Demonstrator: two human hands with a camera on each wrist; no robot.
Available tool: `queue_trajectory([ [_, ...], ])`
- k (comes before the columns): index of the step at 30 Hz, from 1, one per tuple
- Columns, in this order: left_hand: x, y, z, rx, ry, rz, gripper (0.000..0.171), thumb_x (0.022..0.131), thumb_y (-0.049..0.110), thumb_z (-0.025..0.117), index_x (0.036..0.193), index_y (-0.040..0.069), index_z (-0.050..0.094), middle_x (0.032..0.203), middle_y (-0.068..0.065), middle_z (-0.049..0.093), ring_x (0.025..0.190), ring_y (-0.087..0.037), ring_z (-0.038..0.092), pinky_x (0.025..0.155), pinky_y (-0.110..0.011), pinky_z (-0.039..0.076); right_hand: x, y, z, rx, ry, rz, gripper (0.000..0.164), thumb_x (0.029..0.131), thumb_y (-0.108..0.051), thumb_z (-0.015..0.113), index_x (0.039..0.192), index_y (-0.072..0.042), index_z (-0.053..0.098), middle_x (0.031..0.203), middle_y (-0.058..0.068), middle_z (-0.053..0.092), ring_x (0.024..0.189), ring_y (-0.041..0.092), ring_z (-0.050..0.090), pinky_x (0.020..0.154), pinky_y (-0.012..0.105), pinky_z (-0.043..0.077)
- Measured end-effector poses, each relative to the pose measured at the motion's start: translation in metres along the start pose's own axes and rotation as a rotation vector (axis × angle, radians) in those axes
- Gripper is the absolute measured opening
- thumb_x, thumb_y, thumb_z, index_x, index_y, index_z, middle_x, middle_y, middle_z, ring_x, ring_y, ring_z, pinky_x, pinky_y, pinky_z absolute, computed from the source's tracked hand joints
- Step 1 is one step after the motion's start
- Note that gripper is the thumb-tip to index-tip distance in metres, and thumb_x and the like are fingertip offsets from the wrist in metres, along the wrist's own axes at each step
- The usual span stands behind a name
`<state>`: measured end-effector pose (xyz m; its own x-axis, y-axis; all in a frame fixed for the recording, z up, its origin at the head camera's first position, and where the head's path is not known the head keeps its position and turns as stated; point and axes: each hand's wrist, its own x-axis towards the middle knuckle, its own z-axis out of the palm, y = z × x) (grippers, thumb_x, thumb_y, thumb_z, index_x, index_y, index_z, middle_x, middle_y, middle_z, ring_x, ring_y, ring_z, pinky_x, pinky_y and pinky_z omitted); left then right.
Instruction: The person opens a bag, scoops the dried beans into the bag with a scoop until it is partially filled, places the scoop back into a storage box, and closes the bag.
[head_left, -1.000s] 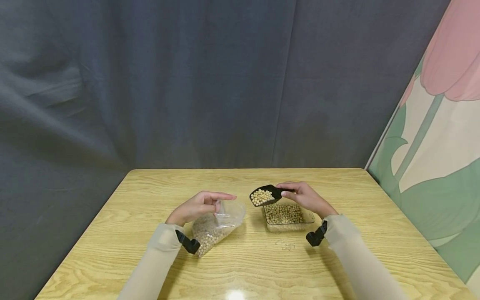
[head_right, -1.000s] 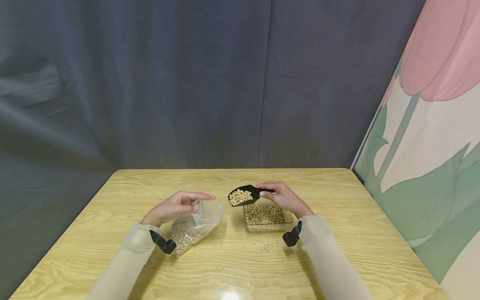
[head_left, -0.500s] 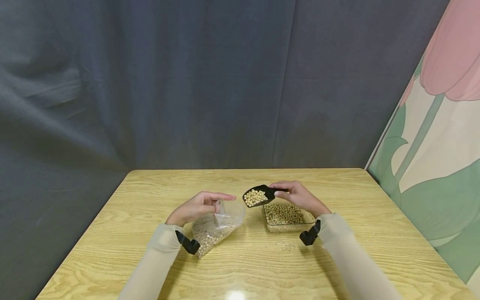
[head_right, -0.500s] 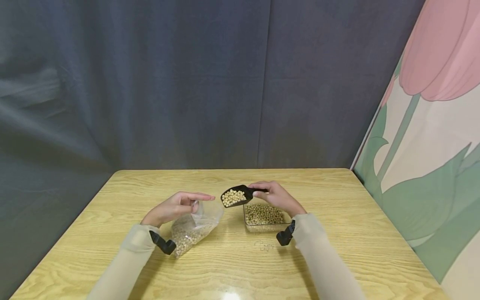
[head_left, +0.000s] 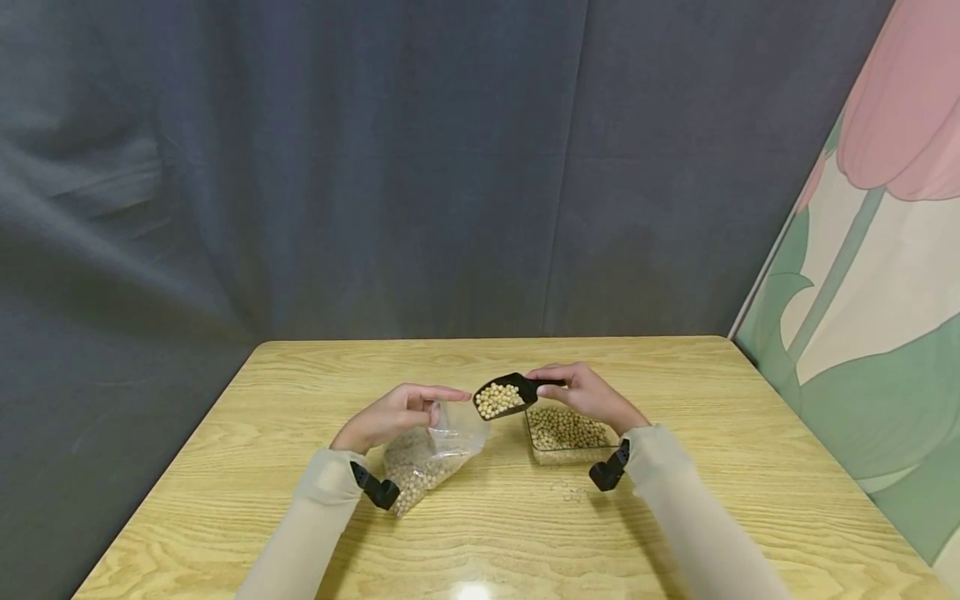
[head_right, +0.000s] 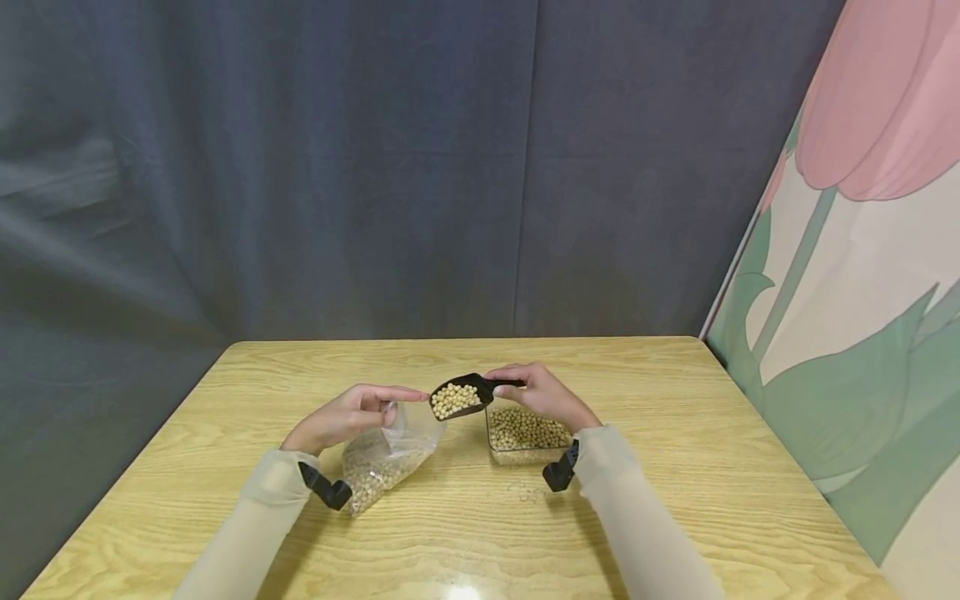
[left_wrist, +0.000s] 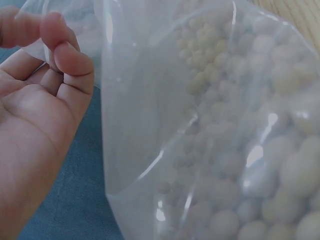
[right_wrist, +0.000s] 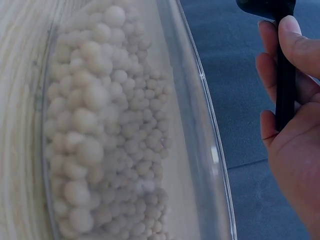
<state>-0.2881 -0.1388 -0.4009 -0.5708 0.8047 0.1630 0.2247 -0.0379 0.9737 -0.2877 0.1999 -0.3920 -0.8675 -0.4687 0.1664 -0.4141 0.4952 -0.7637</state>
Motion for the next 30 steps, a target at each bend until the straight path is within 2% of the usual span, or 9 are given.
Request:
queue_trajectory([
  [5, 0.0, -0.001, 0.0, -0.001, -0.004, 0.001, 0.044, 0.095, -0.004, 0.044, 0.14, -0.004, 0.046, 0.11, -0.024, 0.05, 0.076, -0.008, 0.05, 0.07, -0.031, 0.05, 0.003, -0.003, 0.004, -0.009, -0.017, -0.021, 0.036, 0.095, -0.021, 0.059, 0.129, -0.008, 0.062, 0.134, 0.018, 0.057, 0.128, 0.038, 0.049, 0.103, 0.055, 0.04],
  [8, 0.0, -0.001, -0.001, -0.004, -0.006, 0.002, 0.044, 0.096, -0.003, 0.045, 0.14, -0.004, 0.045, 0.107, -0.018, 0.052, 0.076, -0.009, 0.05, 0.07, -0.031, 0.05, 0.004, -0.004, 0.006, -0.025, -0.025, -0.037, 0.035, 0.095, -0.018, 0.059, 0.128, -0.007, 0.063, 0.131, 0.017, 0.059, 0.124, 0.036, 0.052, 0.101, 0.053, 0.042],
  [12, 0.0, 0.0, -0.001, -0.008, -0.005, 0.006, 0.045, 0.095, -0.003, 0.045, 0.14, -0.004, 0.045, 0.091, -0.005, 0.056, 0.075, -0.008, 0.05, 0.07, -0.032, 0.05, 0.006, -0.005, 0.009, -0.045, -0.039, -0.054, 0.033, 0.095, -0.016, 0.059, 0.126, -0.006, 0.064, 0.128, 0.017, 0.061, 0.12, 0.035, 0.055, 0.098, 0.05, 0.045],
  [15, 0.0, 0.0, 0.0, -0.013, -0.012, 0.02, 0.045, 0.095, -0.003, 0.045, 0.14, -0.005, 0.045, 0.079, -0.002, 0.053, 0.074, -0.008, 0.05, 0.07, -0.031, 0.051, 0.007, -0.005, 0.009, -0.047, -0.053, -0.055, 0.033, 0.095, -0.016, 0.059, 0.126, -0.006, 0.064, 0.128, 0.017, 0.062, 0.119, 0.035, 0.056, 0.097, 0.05, 0.046],
  [19, 0.0, 0.001, 0.0, -0.014, -0.022, 0.035, 0.046, 0.094, -0.005, 0.044, 0.14, -0.007, 0.043, 0.078, -0.001, 0.054, 0.074, -0.008, 0.051, 0.071, -0.029, 0.052, 0.008, -0.009, 0.009, -0.064, -0.063, -0.056, 0.034, 0.096, -0.016, 0.058, 0.127, -0.005, 0.063, 0.127, 0.017, 0.062, 0.119, 0.035, 0.055, 0.098, 0.05, 0.045],
  [30, 0.002, 0.001, 0.001, -0.003, -0.008, 0.0, 0.044, 0.095, -0.003, 0.045, 0.139, -0.007, 0.044, 0.077, 0.001, 0.053, 0.074, -0.008, 0.049, 0.072, -0.028, 0.052, 0.009, -0.018, 0.005, -0.063, -0.102, -0.037, 0.034, 0.096, -0.014, 0.057, 0.129, -0.006, 0.062, 0.127, 0.015, 0.062, 0.12, 0.032, 0.055, 0.098, 0.049, 0.045],
])
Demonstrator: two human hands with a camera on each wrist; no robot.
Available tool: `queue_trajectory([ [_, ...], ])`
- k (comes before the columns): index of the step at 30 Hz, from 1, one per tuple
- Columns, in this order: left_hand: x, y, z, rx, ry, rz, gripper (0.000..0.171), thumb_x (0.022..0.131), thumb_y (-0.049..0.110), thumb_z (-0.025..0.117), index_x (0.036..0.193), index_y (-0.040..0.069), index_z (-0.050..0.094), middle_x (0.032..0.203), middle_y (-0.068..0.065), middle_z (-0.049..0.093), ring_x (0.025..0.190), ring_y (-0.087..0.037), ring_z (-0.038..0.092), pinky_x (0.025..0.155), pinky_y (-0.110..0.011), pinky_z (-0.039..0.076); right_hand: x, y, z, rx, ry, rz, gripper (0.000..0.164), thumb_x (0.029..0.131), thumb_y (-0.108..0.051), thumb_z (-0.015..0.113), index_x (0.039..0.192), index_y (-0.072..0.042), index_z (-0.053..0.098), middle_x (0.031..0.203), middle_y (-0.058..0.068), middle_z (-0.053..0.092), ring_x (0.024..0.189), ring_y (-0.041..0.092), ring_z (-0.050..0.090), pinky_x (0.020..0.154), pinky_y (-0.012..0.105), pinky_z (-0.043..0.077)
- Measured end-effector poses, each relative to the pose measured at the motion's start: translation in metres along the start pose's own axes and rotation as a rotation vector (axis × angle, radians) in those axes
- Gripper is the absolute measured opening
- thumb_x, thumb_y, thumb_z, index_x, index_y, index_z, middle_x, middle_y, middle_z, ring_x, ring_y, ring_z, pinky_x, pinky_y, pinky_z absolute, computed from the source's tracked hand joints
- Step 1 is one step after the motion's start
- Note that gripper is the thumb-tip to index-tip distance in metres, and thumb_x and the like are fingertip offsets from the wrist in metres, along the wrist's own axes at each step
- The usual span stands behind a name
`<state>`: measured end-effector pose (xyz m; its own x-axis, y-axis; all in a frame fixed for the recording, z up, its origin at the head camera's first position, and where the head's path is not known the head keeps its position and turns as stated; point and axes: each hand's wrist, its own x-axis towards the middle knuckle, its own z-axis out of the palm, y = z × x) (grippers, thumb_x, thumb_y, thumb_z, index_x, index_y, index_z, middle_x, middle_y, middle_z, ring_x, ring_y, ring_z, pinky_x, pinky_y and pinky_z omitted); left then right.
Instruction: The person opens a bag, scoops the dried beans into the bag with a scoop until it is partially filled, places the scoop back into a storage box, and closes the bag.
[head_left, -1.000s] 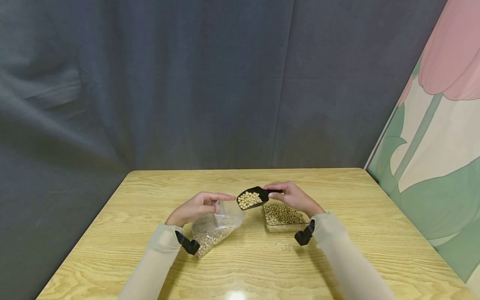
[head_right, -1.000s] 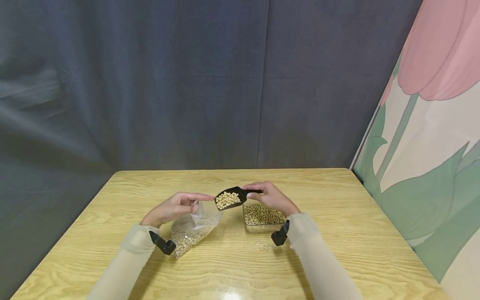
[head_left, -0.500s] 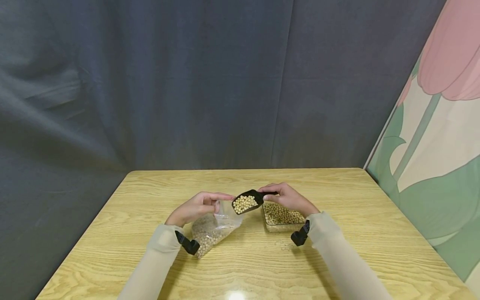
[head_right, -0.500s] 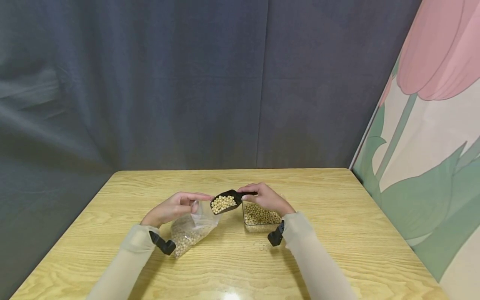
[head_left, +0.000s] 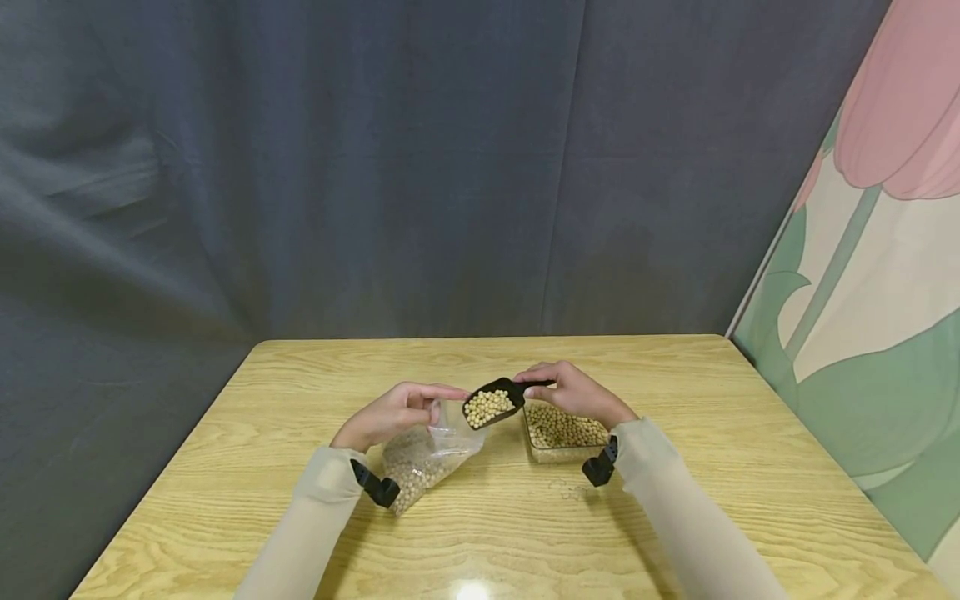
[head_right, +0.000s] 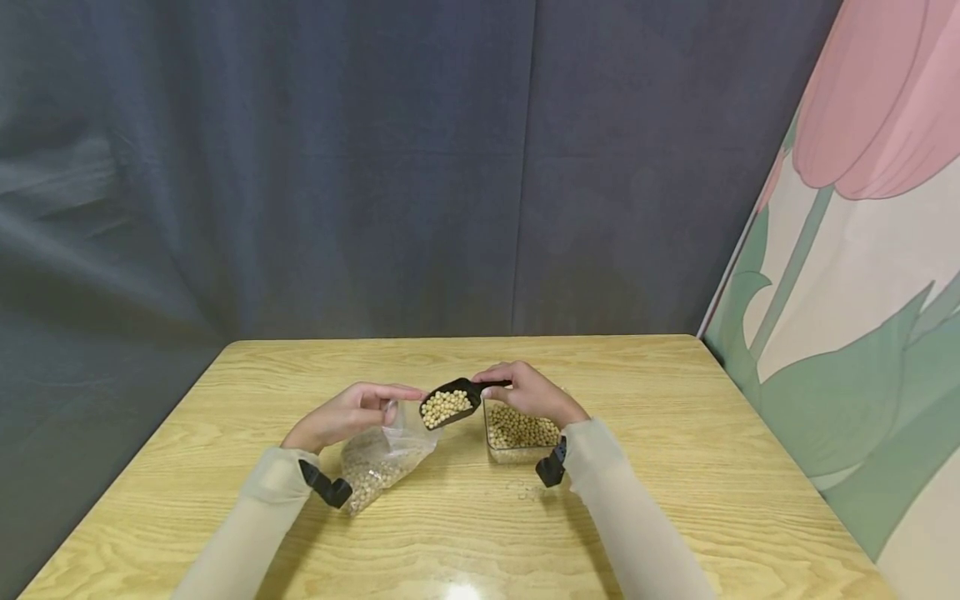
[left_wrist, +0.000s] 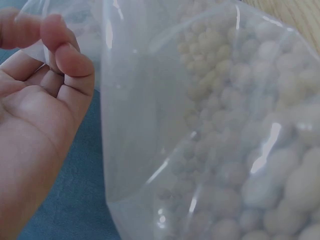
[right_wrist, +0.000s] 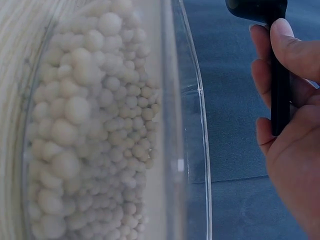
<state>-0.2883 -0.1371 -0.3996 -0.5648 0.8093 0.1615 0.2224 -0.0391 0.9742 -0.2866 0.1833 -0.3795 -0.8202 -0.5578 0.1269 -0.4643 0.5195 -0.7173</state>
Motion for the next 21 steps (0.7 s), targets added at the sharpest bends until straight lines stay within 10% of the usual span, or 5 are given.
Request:
queue_trajectory([
  [15, 0.0006, 0.0004, 0.0002, 0.014, 0.006, -0.029, 0.044, 0.096, -0.001, 0.045, 0.139, -0.006, 0.045, 0.104, -0.011, 0.053, 0.076, -0.009, 0.049, 0.073, -0.027, 0.048, 0.0016, -0.0037, -0.0023, -0.088, -0.01, -0.064, 0.033, 0.096, -0.013, 0.057, 0.127, -0.004, 0.063, 0.125, 0.016, 0.063, 0.119, 0.033, 0.056, 0.098, 0.05, 0.045],
  [21, 0.0013, -0.0006, 0.0002, -0.005, -0.004, -0.002, 0.045, 0.094, -0.006, 0.044, 0.139, -0.008, 0.045, 0.081, -0.002, 0.052, 0.072, -0.008, 0.048, 0.068, -0.027, 0.047, 0.0021, -0.0053, -0.0029, -0.123, -0.008, -0.076, 0.033, 0.095, -0.013, 0.058, 0.126, -0.005, 0.064, 0.125, 0.014, 0.064, 0.117, 0.031, 0.057, 0.096, 0.047, 0.047],
])
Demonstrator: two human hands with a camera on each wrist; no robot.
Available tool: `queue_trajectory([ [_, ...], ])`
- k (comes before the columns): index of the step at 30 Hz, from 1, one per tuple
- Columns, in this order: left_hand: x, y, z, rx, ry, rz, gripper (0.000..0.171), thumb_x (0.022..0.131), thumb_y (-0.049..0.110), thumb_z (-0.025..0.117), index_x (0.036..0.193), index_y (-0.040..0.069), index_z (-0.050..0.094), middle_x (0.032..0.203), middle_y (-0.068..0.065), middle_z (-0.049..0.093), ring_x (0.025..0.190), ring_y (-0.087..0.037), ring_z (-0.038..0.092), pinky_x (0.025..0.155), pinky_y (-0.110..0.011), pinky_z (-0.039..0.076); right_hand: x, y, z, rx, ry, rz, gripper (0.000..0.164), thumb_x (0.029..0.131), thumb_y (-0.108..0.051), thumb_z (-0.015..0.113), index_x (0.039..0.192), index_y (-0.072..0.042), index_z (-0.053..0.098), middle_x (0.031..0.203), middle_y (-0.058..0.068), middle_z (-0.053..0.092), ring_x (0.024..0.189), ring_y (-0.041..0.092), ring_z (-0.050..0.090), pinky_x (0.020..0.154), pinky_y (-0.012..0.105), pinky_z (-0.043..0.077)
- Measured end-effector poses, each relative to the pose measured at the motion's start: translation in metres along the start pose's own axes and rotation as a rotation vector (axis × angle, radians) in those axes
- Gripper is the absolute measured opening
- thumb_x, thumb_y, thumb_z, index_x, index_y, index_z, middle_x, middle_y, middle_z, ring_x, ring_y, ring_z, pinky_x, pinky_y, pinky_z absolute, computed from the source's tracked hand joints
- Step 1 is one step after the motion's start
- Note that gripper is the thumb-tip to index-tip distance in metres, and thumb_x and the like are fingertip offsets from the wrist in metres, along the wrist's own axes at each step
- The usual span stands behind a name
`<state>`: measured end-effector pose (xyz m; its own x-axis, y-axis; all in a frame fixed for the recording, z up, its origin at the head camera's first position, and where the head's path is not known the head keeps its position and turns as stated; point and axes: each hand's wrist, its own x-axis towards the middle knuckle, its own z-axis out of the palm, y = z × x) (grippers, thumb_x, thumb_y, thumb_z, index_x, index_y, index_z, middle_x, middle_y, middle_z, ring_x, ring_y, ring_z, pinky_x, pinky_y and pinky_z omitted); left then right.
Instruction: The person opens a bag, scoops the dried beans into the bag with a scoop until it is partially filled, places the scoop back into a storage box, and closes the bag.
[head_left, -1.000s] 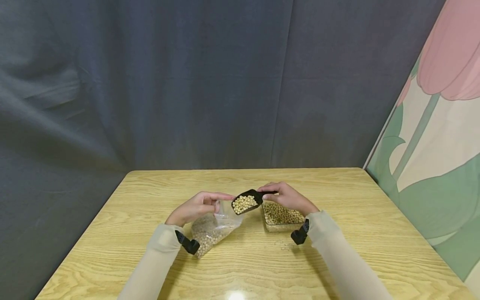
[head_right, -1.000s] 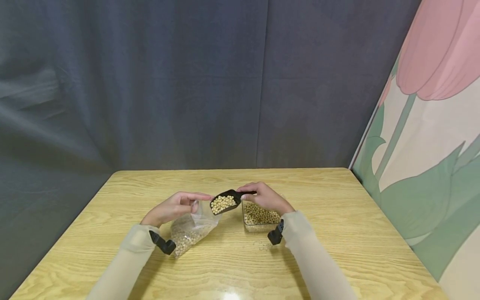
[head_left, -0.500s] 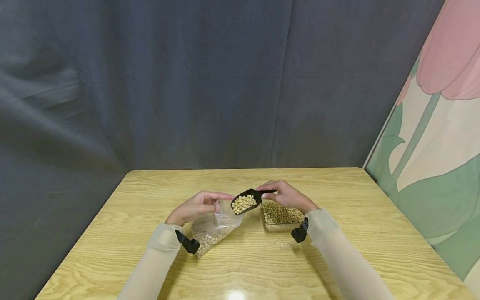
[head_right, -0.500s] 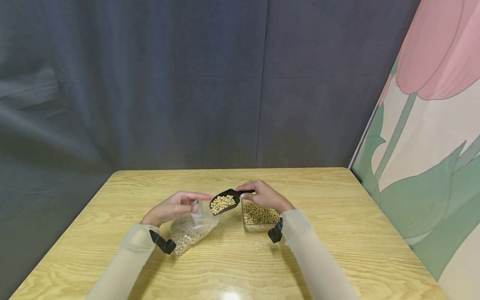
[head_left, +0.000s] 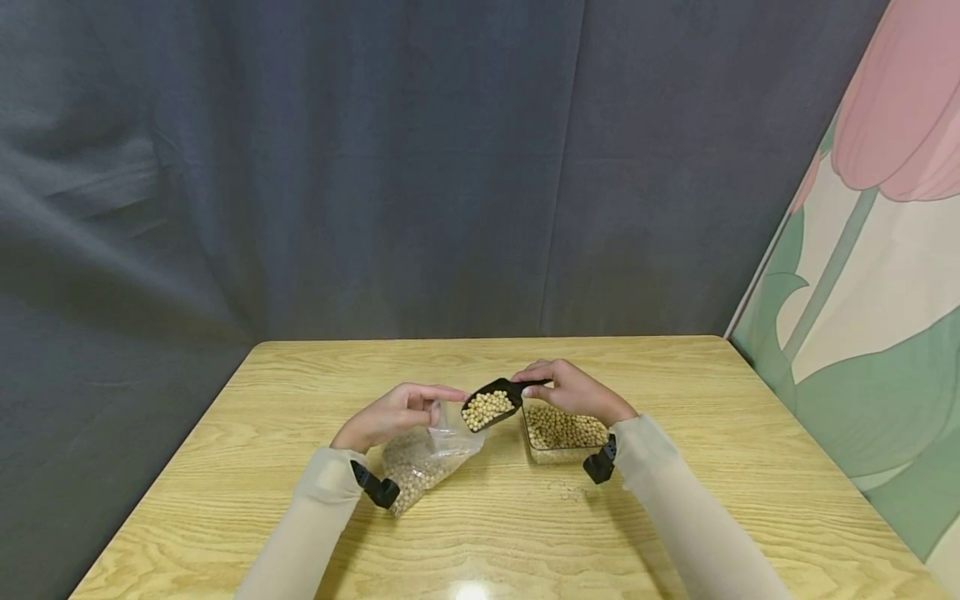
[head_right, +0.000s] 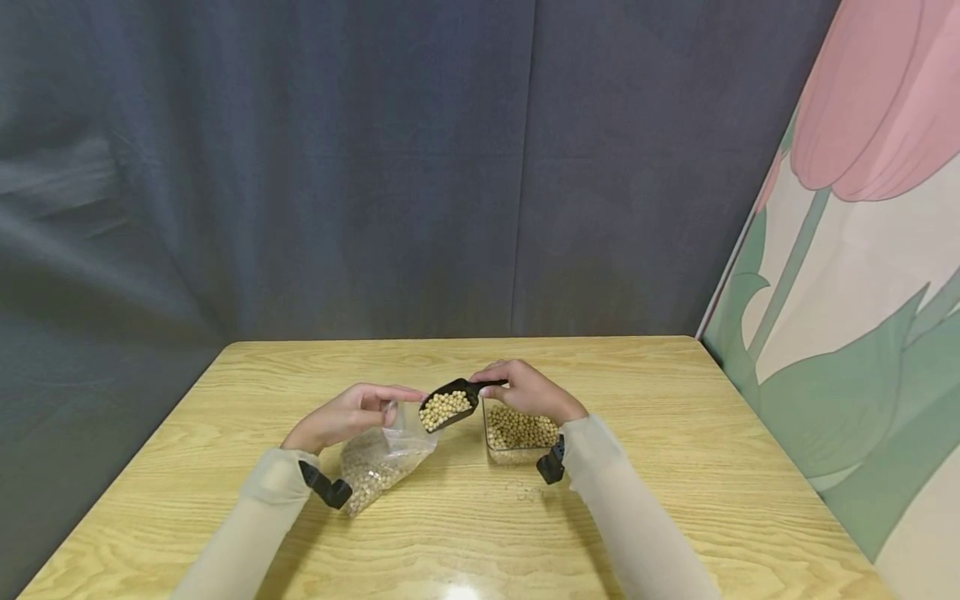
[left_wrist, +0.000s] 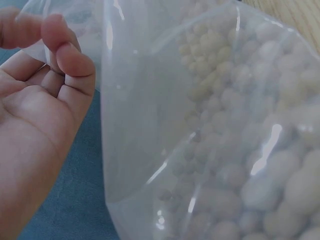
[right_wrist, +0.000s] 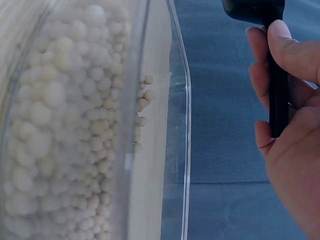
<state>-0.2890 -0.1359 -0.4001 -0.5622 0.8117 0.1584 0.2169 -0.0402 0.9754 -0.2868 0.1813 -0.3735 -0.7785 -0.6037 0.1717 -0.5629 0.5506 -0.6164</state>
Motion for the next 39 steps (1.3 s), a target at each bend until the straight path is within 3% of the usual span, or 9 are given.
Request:
queue_trajectory([
  [12, -0.001, -0.001, -0.001, 0.003, -0.002, 0.006, 0.045, 0.094, -0.004, 0.045, 0.139, -0.009, 0.044, 0.081, -0.004, 0.054, 0.072, -0.007, 0.05, 0.069, -0.027, 0.053, 0.0, -0.008, -0.003, -0.005, -0.022, 0.014, 0.033, 0.096, -0.013, 0.056, 0.127, -0.007, 0.063, 0.126, 0.012, 0.063, 0.118, 0.03, 0.056, 0.096, 0.046, 0.047],
  [16, -0.001, -0.001, -0.001, 0.016, 0.005, 0.008, 0.044, 0.094, -0.004, 0.045, 0.138, -0.008, 0.045, 0.109, -0.015, 0.057, 0.075, -0.006, 0.051, 0.069, -0.026, 0.053, 0.001, -0.007, -0.003, -0.022, -0.021, 0.01, 0.032, 0.096, -0.012, 0.057, 0.127, -0.006, 0.063, 0.125, 0.012, 0.064, 0.117, 0.029, 0.057, 0.096, 0.046, 0.047],
  [18, -0.001, -0.001, 0.0, 0.019, 0.005, 0.012, 0.044, 0.094, -0.004, 0.044, 0.138, -0.009, 0.045, 0.126, -0.022, 0.051, 0.076, -0.007, 0.051, 0.069, -0.026, 0.054, 0.001, -0.007, -0.003, -0.033, -0.019, 0.003, 0.032, 0.096, -0.012, 0.057, 0.126, -0.006, 0.064, 0.124, 0.012, 0.064, 0.116, 0.029, 0.057, 0.095, 0.045, 0.048],
  [21, -0.001, -0.001, 0.0, 0.019, 0.007, 0.002, 0.044, 0.094, -0.004, 0.044, 0.139, -0.008, 0.045, 0.137, -0.028, 0.043, 0.077, -0.007, 0.051, 0.07, -0.026, 0.054, 0.002, -0.008, -0.004, -0.047, -0.016, -0.007, 0.031, 0.095, -0.011, 0.057, 0.125, -0.005, 0.064, 0.122, 0.012, 0.065, 0.114, 0.028, 0.058, 0.094, 0.045, 0.048],
  [26, -0.001, 0.0, 0.001, 0.02, 0.008, -0.003, 0.044, 0.095, -0.003, 0.045, 0.139, -0.007, 0.046, 0.143, -0.027, 0.039, 0.077, -0.007, 0.051, 0.071, -0.026, 0.054, 0.002, -0.01, -0.005, -0.063, -0.018, -0.012, 0.031, 0.095, -0.011, 0.057, 0.125, -0.005, 0.064, 0.12, 0.011, 0.066, 0.111, 0.026, 0.059, 0.093, 0.044, 0.048],
  [33, -0.001, -0.001, 0.0, 0.019, 0.003, -0.001, 0.044, 0.095, -0.004, 0.045, 0.139, -0.008, 0.045, 0.131, -0.03, 0.045, 0.076, -0.006, 0.052, 0.072, -0.027, 0.054, 0.004, -0.01, -0.005, -0.079, -0.02, -0.02, 0.031, 0.095, -0.01, 0.057, 0.124, -0.005, 0.065, 0.118, 0.01, 0.067, 0.108, 0.025, 0.06, 0.092, 0.042, 0.049],
  [39, -0.001, -0.001, 0.0, 0.019, 0.006, 0.012, 0.044, 0.093, -0.006, 0.045, 0.138, -0.01, 0.045, 0.141, -0.031, 0.039, 0.076, -0.006, 0.052, 0.073, -0.026, 0.054, 0.004, -0.01, -0.006, -0.095, -0.027, -0.022, 0.031, 0.095, -0.011, 0.057, 0.125, -0.006, 0.065, 0.12, 0.01, 0.066, 0.11, 0.025, 0.06, 0.093, 0.043, 0.048],
])
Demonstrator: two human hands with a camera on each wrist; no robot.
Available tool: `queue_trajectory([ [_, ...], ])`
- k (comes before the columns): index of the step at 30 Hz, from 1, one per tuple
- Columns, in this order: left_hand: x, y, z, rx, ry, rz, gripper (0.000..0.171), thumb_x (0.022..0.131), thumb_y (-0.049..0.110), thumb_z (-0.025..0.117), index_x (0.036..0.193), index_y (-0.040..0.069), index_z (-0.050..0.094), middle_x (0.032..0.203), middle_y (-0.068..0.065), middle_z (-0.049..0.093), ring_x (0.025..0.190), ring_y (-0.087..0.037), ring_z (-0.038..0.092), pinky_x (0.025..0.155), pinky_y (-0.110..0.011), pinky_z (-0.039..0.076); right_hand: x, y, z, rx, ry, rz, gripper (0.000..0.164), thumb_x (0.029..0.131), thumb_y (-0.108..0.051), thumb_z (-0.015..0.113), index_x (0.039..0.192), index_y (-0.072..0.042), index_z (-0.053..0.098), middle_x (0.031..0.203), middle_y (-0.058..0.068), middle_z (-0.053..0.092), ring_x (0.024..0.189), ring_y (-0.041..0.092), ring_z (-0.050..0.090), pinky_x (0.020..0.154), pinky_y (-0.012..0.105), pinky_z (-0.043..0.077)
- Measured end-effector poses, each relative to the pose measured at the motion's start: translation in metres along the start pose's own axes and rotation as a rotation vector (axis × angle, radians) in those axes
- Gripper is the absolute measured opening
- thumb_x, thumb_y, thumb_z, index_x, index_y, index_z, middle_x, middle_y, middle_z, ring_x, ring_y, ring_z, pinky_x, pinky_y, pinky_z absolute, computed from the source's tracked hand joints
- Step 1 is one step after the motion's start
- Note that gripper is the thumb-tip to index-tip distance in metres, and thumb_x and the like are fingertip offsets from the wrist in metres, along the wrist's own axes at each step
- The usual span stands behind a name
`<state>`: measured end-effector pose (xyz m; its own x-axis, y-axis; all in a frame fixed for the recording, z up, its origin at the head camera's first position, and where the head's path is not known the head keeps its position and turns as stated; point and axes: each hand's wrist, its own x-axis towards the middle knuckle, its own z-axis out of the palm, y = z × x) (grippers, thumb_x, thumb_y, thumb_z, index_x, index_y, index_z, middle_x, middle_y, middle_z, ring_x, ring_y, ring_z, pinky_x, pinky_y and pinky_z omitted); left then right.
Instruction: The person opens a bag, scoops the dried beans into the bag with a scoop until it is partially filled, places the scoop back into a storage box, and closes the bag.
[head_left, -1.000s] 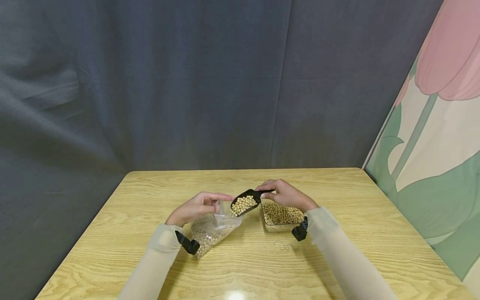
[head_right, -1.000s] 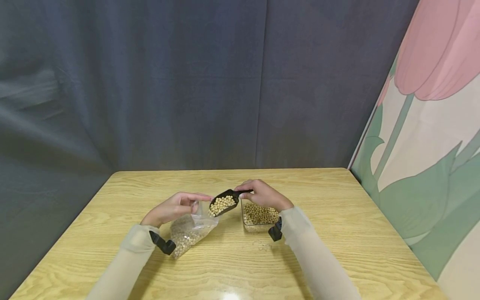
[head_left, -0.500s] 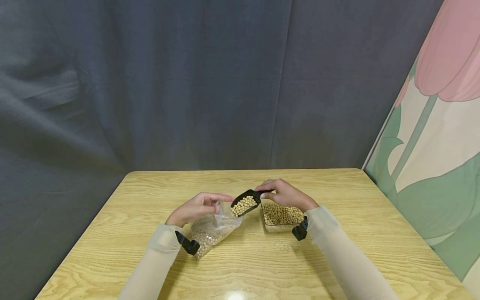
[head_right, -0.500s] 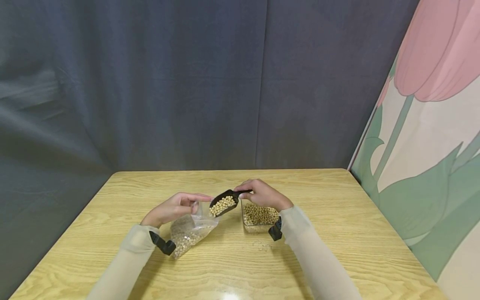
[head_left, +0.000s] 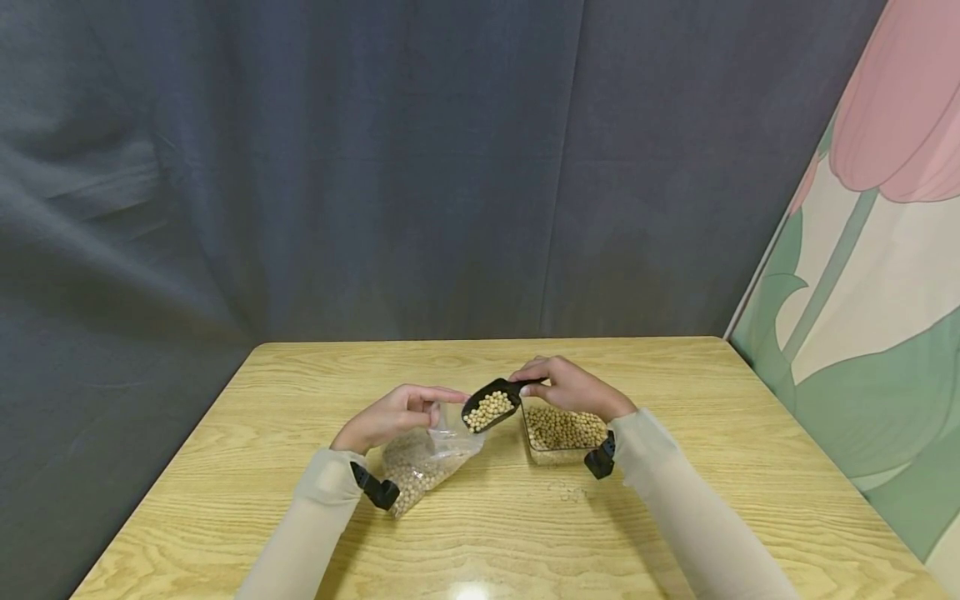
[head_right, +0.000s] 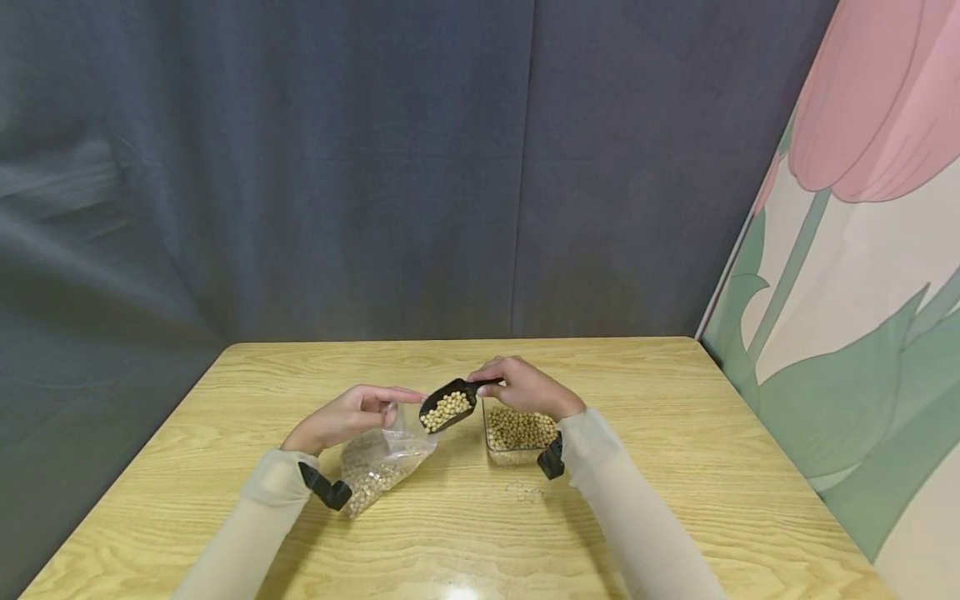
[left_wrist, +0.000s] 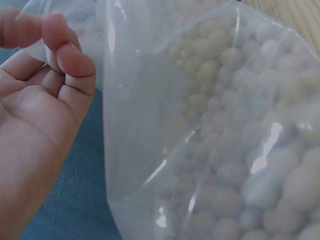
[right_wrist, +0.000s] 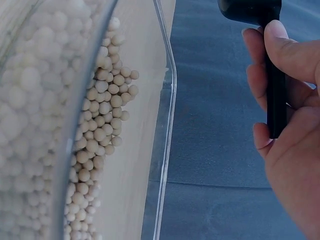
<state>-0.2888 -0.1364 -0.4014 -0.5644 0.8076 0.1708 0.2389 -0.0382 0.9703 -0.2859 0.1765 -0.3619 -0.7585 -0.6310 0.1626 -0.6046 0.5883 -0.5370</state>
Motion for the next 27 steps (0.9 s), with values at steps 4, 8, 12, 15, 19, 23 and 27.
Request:
queue_trajectory([
  [4, -0.0003, -0.0004, -0.0003, 0.002, 0.003, -0.004, 0.044, 0.094, -0.005, 0.045, 0.138, -0.009, 0.045, 0.143, -0.029, 0.039, 0.077, -0.006, 0.051, 0.074, -0.025, 0.053, 0.0007, -0.0019, -0.0014, -0.022, -0.007, -0.015, 0.032, 0.095, -0.01, 0.057, 0.126, -0.004, 0.064, 0.122, 0.011, 0.065, 0.111, 0.026, 0.059, 0.093, 0.043, 0.049],
  [8, -0.0002, -0.0006, -0.0005, 0.003, 0.006, -0.008, 0.044, 0.094, -0.005, 0.045, 0.138, -0.008, 0.046, 0.131, -0.025, 0.049, 0.076, -0.007, 0.051, 0.074, -0.026, 0.053, 0.0017, -0.0038, -0.0027, -0.043, -0.013, -0.029, 0.032, 0.095, -0.01, 0.057, 0.126, -0.003, 0.063, 0.123, 0.012, 0.065, 0.11, 0.026, 0.06, 0.092, 0.042, 0.049],
  [12, 0.0, -0.0007, -0.0007, -0.002, 0.005, -0.007, 0.044, 0.094, -0.005, 0.046, 0.138, -0.008, 0.046, 0.111, -0.02, 0.053, 0.075, -0.007, 0.051, 0.074, -0.026, 0.053, 0.0026, -0.0046, -0.0033, -0.057, -0.012, -0.035, 0.031, 0.095, -0.009, 0.058, 0.125, -0.004, 0.064, 0.121, 0.011, 0.066, 0.108, 0.024, 0.06, 0.09, 0.041, 0.05],
  [15, -0.0001, -0.0012, -0.0008, -0.005, 0.004, -0.006, 0.044, 0.094, -0.005, 0.045, 0.138, -0.009, 0.045, 0.113, -0.016, 0.054, 0.075, -0.007, 0.05, 0.073, -0.025, 0.052, 0.0024, -0.0049, -0.0036, -0.068, -0.012, -0.043, 0.031, 0.094, -0.01, 0.059, 0.124, -0.005, 0.065, 0.12, 0.011, 0.067, 0.106, 0.024, 0.06, 0.089, 0.041, 0.05],
  [19, -0.0001, -0.0013, -0.0005, -0.003, 0.004, -0.003, 0.044, 0.094, -0.005, 0.046, 0.138, -0.009, 0.045, 0.11, -0.018, 0.052, 0.075, -0.006, 0.049, 0.073, -0.024, 0.05, 0.0022, -0.0048, -0.0043, -0.075, -0.014, -0.061, 0.031, 0.094, -0.01, 0.059, 0.124, -0.004, 0.065, 0.119, 0.011, 0.067, 0.106, 0.024, 0.061, 0.089, 0.04, 0.05],
  [23, -0.0001, -0.001, -0.0003, -0.005, 0.003, -0.001, 0.044, 0.094, -0.004, 0.046, 0.138, -0.009, 0.045, 0.104, -0.022, 0.049, 0.075, -0.006, 0.049, 0.073, -0.024, 0.05, 0.0024, -0.0046, -0.0053, -0.086, -0.014, -0.083, 0.031, 0.094, -0.009, 0.059, 0.123, -0.004, 0.065, 0.119, 0.012, 0.067, 0.107, 0.025, 0.061, 0.09, 0.041, 0.05],
  [27, -0.0002, -0.0007, -0.0003, -0.008, 0.004, -0.002, 0.044, 0.095, -0.003, 0.046, 0.138, -0.009, 0.045, 0.096, -0.016, 0.051, 0.074, -0.007, 0.049, 0.073, -0.025, 0.049, 0.0026, -0.0053, -0.0064, -0.093, -0.02, -0.086, 0.03, 0.094, -0.009, 0.059, 0.123, -0.004, 0.066, 0.119, 0.011, 0.067, 0.107, 0.024, 0.061, 0.09, 0.04, 0.051],
])
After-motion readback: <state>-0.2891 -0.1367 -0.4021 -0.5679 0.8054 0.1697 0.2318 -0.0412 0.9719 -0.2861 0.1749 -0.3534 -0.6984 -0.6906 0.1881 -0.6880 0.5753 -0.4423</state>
